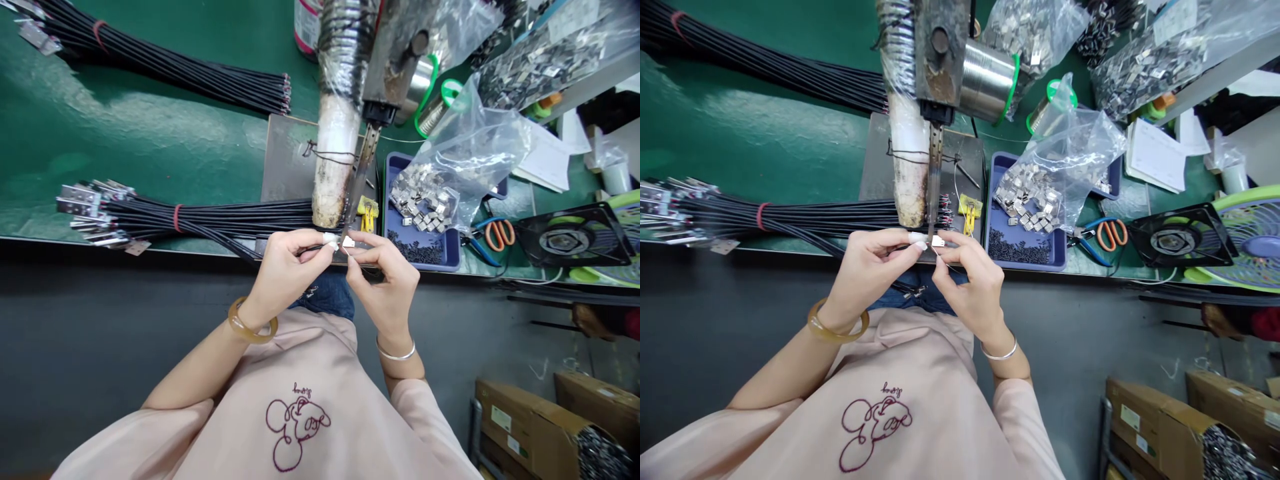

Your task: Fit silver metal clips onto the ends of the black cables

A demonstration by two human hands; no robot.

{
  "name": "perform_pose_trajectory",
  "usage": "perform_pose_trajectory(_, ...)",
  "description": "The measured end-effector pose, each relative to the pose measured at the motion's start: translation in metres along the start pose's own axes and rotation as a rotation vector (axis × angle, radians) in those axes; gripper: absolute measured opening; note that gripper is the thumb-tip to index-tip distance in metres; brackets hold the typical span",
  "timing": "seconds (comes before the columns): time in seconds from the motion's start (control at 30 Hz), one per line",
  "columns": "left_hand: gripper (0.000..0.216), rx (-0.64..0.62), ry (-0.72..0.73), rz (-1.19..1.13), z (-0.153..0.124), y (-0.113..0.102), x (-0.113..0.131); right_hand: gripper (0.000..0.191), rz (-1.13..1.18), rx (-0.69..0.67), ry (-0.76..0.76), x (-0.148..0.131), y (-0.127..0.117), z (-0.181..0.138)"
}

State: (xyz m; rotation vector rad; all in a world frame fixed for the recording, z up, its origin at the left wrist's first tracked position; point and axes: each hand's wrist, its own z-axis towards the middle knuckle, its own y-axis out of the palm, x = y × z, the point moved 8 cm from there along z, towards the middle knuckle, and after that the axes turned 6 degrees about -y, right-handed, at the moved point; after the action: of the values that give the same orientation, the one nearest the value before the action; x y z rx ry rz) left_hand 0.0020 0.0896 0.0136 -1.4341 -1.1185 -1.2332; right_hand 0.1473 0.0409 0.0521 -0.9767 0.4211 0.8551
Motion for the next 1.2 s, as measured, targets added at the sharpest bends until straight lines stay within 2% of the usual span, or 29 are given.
perform_pose_trajectory(0.3,0.019,-0.030,0.011,0.026,0.0003,0.0045,-0.0045,0.014,-0.002,-0.007,-0.003,0.0033,-0.0003,-0.0052)
perform_pose_trajectory(0.83,0.020,-0.013,-0.014,0.031,-0.0014,0.0026,-0.0097,0.014,-0.026,0.011,-0.066,-0.0002,0.0006,-0.0007)
perform_pose_trajectory(1.2,0.017,0.010,0.000,-0.038,-0.0002,0.0030,-0.0026,0.015,-0.046,0.011,-0.099,-0.0031,-0.0002,0.0016)
